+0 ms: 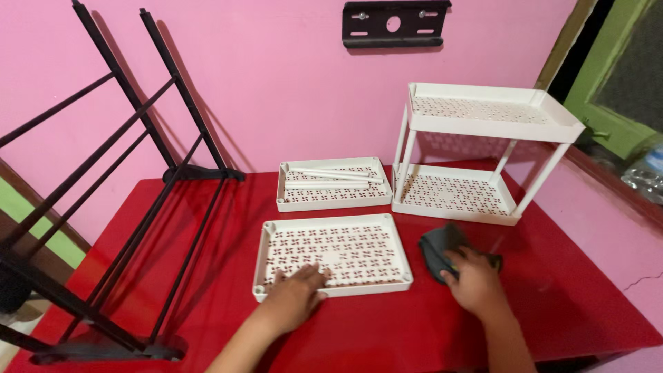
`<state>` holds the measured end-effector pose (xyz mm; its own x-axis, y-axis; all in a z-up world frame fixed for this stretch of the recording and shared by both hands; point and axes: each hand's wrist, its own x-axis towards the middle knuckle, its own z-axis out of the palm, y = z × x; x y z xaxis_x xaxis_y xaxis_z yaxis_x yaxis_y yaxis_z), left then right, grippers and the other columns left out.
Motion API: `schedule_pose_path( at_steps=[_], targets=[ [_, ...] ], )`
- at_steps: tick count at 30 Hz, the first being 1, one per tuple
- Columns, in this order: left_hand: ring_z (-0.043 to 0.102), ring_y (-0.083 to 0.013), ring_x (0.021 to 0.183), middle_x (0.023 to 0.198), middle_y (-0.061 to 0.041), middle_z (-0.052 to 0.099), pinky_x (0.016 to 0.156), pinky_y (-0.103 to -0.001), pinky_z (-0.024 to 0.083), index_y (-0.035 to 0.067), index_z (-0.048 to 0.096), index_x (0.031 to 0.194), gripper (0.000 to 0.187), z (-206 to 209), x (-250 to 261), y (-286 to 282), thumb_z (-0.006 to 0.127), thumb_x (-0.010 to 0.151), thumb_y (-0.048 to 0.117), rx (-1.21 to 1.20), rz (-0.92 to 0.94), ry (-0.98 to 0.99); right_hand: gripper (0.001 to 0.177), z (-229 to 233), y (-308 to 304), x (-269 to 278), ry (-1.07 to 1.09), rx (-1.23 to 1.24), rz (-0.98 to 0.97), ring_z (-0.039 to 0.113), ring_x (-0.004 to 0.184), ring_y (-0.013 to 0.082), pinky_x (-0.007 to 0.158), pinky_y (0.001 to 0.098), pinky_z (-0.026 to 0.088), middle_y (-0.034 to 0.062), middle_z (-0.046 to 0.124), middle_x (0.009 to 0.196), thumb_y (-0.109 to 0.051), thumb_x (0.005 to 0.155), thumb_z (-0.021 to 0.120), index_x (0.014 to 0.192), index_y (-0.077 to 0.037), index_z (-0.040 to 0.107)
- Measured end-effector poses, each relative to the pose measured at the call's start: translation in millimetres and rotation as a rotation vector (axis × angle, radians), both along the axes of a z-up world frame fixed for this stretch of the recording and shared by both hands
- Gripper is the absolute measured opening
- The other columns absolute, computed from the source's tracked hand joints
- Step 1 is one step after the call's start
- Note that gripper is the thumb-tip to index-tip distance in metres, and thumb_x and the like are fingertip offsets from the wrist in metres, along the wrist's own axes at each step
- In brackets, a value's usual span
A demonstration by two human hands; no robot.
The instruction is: The person disassembles a white plastic two-tier shelf on a red table. They remove the top tray, then pull out and place aside the vertical support rods one by one, leaving the trays and rods separated on the table.
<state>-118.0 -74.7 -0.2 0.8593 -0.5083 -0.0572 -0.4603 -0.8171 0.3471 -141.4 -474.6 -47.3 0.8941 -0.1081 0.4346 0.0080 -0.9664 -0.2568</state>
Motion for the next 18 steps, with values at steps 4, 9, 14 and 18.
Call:
schedule_pose_path(
  at_steps=[4,9,14,18],
  targets=[
    [0.034,-0.0256,0.150,0.159,-0.002,0.041,0.119,-0.066,0.022,0.030,0.052,0.145,0.046,-9.5,21.2,20.6,0.054,0.100,0.037,0.022,0.086,-0.048,0.033,-1.7,27.2,-1.3,-0.012,0.113,0.220,0.062,0.119,0.0327,0.103,0.0419,0.050,0.0087,0.070,0.129,-0.012,0.082,0.071,0.116,-0.014,0.074],
    [0.037,-0.0257,0.150,0.159,-0.003,0.042,0.120,-0.064,0.022,0.026,0.055,0.141,0.042,-7.7,30.1,30.6,0.054,0.100,0.037,0.064,0.165,-0.089,0.032,28.2,47.5,3.7,0.255,0.261,0.377,0.069,0.113,0.0255,0.098,0.0370,0.055,0.0072,0.073,0.123,-0.021,0.085,0.075,0.117,-0.013,0.074],
    [0.036,-0.0345,0.143,0.156,-0.013,0.040,0.116,-0.066,0.018,0.011,0.042,0.149,0.059,8.9,26.8,2.3,0.058,0.099,0.036,-0.036,0.050,-0.229,0.043,45.2,21.1,59.2,0.301,0.540,0.365,0.074,0.103,0.0196,0.090,0.0336,0.058,0.0070,0.074,0.125,-0.025,0.092,0.071,0.133,-0.013,0.064],
    [0.041,-0.0337,0.144,0.157,-0.016,0.041,0.119,-0.064,0.018,0.012,0.049,0.145,0.054,18.1,30.1,-46.7,0.061,0.098,0.034,-0.138,-0.082,-0.211,0.059,18.3,20.4,117.1,-0.057,0.575,0.227,0.072,0.091,0.0258,0.082,0.0356,0.059,0.0135,0.068,0.126,-0.022,0.088,0.071,0.143,-0.009,0.056]
  ],
)
